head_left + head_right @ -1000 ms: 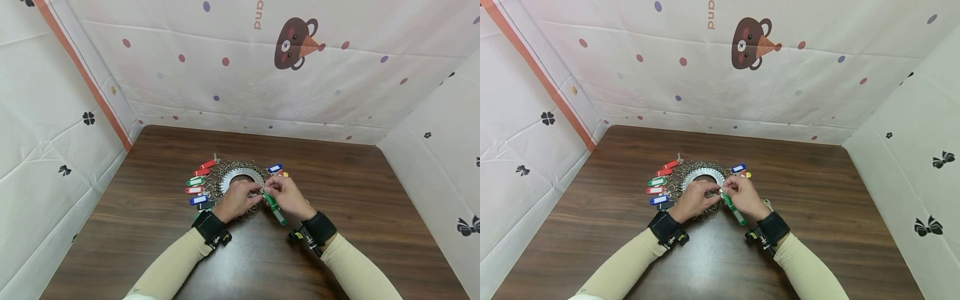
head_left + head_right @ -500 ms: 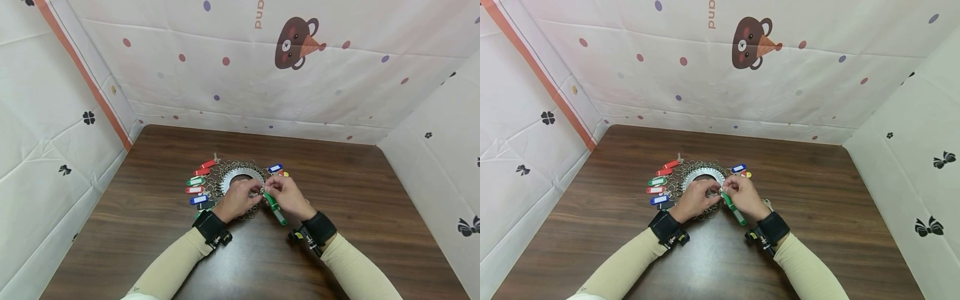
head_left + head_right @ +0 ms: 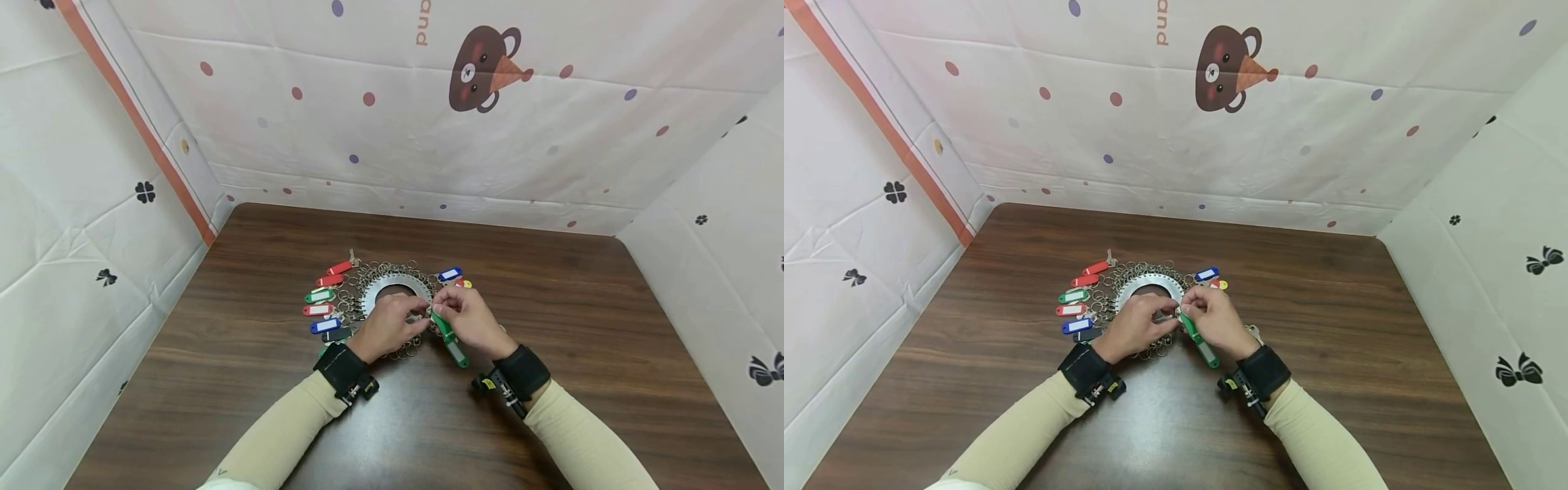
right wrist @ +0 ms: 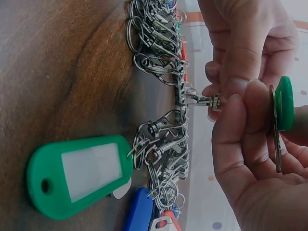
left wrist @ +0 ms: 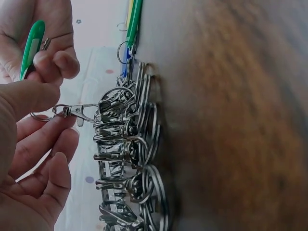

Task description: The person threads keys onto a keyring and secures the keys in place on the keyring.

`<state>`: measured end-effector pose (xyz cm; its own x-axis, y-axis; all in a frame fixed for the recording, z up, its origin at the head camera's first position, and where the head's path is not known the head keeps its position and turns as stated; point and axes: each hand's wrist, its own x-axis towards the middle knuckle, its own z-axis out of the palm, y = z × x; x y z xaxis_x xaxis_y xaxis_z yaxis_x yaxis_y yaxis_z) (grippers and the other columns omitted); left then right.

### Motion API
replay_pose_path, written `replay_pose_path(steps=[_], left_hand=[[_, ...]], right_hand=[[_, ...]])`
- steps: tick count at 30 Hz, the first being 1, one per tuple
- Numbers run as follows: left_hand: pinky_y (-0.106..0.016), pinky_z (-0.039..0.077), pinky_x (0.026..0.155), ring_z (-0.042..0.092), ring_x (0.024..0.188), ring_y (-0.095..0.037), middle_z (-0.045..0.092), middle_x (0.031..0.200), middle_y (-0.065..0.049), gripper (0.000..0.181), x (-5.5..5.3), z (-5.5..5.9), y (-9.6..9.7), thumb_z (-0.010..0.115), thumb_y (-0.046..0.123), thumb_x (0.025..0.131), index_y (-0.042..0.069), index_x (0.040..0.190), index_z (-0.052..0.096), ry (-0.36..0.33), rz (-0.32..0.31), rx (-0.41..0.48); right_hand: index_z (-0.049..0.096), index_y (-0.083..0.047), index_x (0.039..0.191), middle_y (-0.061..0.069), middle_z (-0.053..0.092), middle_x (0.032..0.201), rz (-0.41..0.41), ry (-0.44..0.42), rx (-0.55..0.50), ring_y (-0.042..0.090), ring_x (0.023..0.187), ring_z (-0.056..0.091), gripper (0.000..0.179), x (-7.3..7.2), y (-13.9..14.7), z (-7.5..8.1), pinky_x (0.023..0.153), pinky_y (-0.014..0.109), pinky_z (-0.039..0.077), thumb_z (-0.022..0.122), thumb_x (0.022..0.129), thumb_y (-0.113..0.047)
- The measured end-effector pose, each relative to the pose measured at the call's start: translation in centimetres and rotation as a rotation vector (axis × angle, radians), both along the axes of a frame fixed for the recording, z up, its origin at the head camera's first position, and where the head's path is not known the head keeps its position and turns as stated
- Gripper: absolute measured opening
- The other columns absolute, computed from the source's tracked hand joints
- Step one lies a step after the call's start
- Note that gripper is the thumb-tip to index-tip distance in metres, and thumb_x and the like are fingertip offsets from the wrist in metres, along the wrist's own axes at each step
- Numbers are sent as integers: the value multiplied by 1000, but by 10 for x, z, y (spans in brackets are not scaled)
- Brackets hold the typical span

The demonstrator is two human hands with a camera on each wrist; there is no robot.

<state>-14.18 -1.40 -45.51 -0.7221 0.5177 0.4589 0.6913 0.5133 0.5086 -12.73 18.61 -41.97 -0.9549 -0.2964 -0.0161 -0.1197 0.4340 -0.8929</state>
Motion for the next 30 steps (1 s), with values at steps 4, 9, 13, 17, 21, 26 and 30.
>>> replay_pose_path(steps=[4,9,13,17,21,26,30], left_hand=[[-28,61,79,76,89,-16,79,98,-6,22,1,1,1,81,15,88,8,108,73,-20,5,18],[-29,61,78,76,88,-15,79,96,-5,20,1,0,2,82,14,87,10,104,72,-13,14,24],[-28,60,77,75,86,-14,79,95,-4,18,1,-1,1,82,15,88,9,103,75,-8,10,24],[-28,59,76,74,83,-14,79,92,-4,17,1,-1,0,79,18,91,9,105,77,0,7,1],[-31,58,74,72,81,-15,78,92,-4,20,0,-1,-1,77,22,94,9,109,79,14,6,-39],[-33,59,78,73,87,-18,79,99,-6,26,-1,2,-3,77,25,94,9,115,77,-65,2,-76],[-30,58,77,72,88,-18,78,101,-7,25,-4,10,-8,78,20,93,8,114,77,-162,13,-85]], right_hand=[[66,2,98,12,69,82,-10,-6,-1,14,69,66,12,0,-1,0,62,24,54,57,104,-2],[67,1,99,13,70,82,-5,-17,-14,16,69,68,12,1,-1,1,63,25,56,56,104,-2],[66,2,99,14,70,83,4,-7,-13,15,69,67,12,1,-1,1,63,26,56,56,104,-2],[67,2,98,12,69,83,16,30,11,12,71,64,12,0,1,-1,64,25,54,57,104,-1],[69,-1,96,9,68,83,24,71,43,12,71,60,13,0,2,-1,65,24,50,58,103,0],[70,-2,96,9,66,85,60,76,64,12,70,57,13,1,5,1,64,23,48,59,103,-1],[70,-1,96,6,64,84,99,45,124,14,71,56,12,3,10,1,65,23,48,60,102,-2]])
